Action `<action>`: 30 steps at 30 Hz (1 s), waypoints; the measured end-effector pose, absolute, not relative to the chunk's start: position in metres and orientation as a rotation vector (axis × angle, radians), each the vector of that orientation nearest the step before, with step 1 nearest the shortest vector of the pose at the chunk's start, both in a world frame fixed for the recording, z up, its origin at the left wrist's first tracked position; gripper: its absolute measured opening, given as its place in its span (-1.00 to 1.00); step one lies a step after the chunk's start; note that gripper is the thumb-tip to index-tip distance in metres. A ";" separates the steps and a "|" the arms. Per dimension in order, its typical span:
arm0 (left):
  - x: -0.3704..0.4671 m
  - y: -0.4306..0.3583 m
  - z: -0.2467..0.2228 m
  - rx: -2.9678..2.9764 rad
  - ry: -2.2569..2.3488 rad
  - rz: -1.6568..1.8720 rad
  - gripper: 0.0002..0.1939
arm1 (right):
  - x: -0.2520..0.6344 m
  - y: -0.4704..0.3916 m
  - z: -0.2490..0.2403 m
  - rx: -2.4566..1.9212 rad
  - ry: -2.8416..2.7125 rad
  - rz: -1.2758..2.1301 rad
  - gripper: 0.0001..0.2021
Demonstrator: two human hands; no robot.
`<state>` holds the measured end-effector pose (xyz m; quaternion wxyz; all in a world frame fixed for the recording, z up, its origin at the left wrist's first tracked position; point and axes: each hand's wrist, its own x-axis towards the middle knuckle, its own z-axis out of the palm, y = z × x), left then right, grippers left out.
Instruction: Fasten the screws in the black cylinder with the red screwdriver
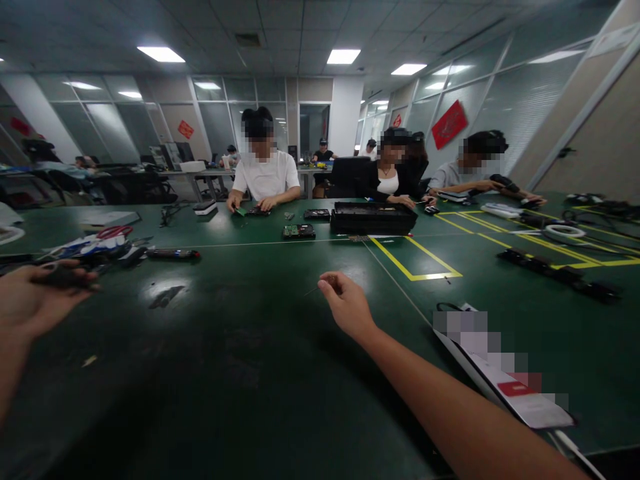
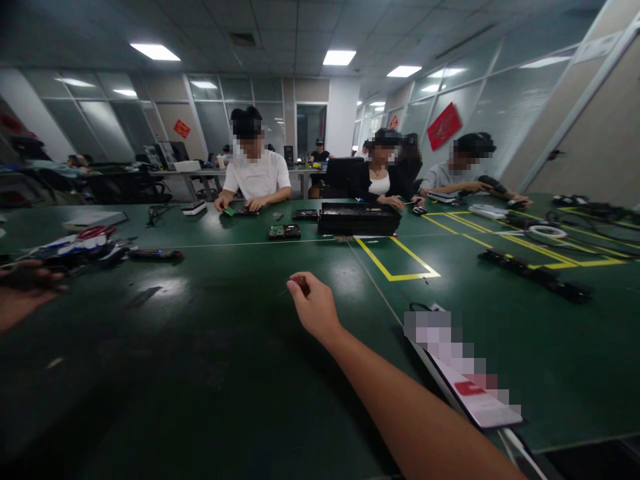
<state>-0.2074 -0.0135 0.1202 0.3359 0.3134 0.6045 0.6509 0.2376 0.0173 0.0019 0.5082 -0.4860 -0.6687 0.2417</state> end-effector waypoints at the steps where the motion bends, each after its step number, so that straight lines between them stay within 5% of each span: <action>1: -0.195 -0.005 0.117 0.774 1.530 1.721 -0.66 | 0.238 0.017 0.002 -1.158 -1.600 0.589 -0.77; 6: -0.093 0.018 0.092 0.760 1.193 1.538 -0.81 | 0.240 0.013 0.006 -1.094 -1.532 0.571 -0.79; 13: 0.026 0.011 0.033 1.075 1.036 1.210 -0.76 | 0.240 0.001 0.022 -1.069 -1.378 0.485 -0.79; 19: 0.045 0.006 -0.006 1.766 1.215 0.925 -0.72 | 0.236 -0.007 0.023 -0.850 -1.253 0.546 -0.82; 30: 0.036 0.009 -0.018 1.857 1.131 0.962 -0.73 | 0.233 -0.007 0.009 -0.935 -1.531 0.534 -0.83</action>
